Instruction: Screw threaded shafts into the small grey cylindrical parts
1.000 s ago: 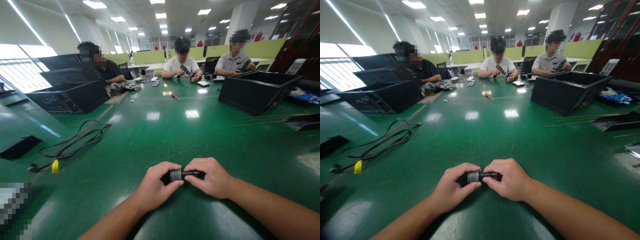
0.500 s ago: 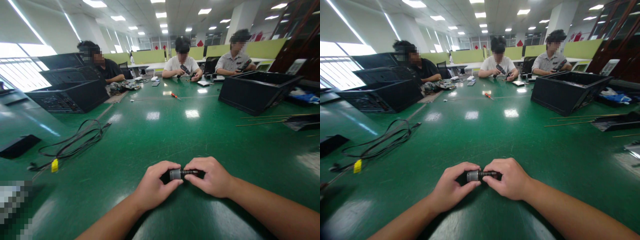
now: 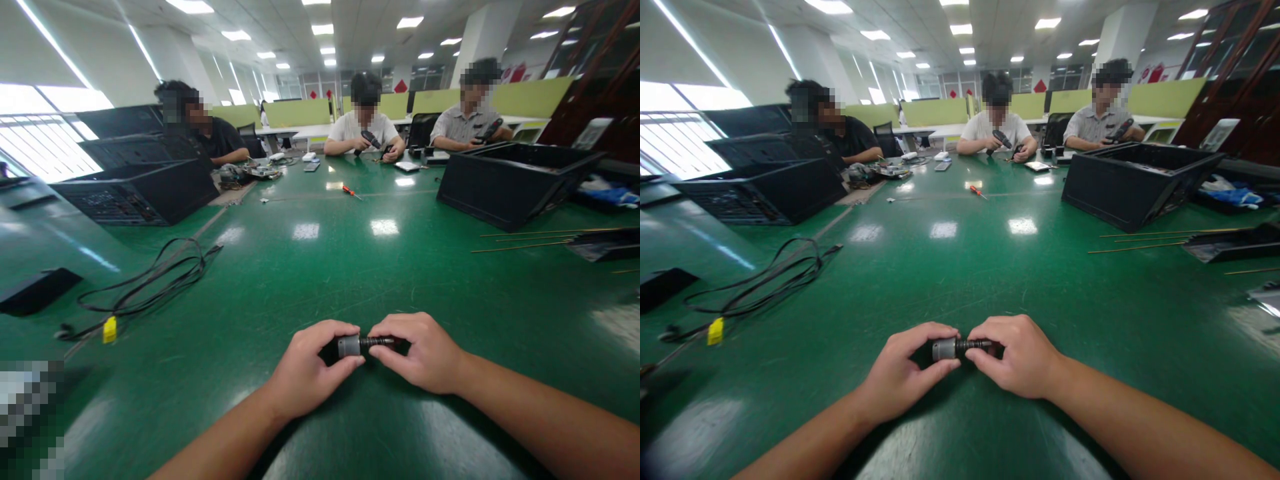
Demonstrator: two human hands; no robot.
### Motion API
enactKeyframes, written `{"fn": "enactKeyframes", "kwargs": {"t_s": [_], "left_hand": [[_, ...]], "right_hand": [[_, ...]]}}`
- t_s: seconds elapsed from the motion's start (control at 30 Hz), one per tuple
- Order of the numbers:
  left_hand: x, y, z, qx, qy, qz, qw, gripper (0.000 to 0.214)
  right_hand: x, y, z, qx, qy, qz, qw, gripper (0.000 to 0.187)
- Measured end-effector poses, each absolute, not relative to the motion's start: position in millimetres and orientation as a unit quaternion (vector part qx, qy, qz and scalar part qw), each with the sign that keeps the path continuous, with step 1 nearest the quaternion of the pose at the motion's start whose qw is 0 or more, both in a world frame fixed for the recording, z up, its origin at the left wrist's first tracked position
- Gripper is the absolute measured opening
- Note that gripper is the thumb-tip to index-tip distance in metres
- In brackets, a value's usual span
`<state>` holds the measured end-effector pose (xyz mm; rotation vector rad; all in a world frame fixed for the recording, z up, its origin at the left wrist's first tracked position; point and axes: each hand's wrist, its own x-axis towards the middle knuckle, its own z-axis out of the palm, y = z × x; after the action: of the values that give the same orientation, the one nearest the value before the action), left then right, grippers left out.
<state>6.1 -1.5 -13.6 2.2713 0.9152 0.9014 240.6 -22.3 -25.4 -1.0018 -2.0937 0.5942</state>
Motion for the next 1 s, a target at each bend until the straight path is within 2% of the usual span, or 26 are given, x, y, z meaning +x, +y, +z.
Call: {"fn": "enactKeyframes", "kwargs": {"t_s": [1.0], "left_hand": [[6.7, -0.7, -11.2, 0.832, 0.351, 0.340, 0.263, 0.029]], "right_hand": [[241.2, -23.7, -23.6, -0.414, -0.808, 0.243, 0.340, 0.011]]}}
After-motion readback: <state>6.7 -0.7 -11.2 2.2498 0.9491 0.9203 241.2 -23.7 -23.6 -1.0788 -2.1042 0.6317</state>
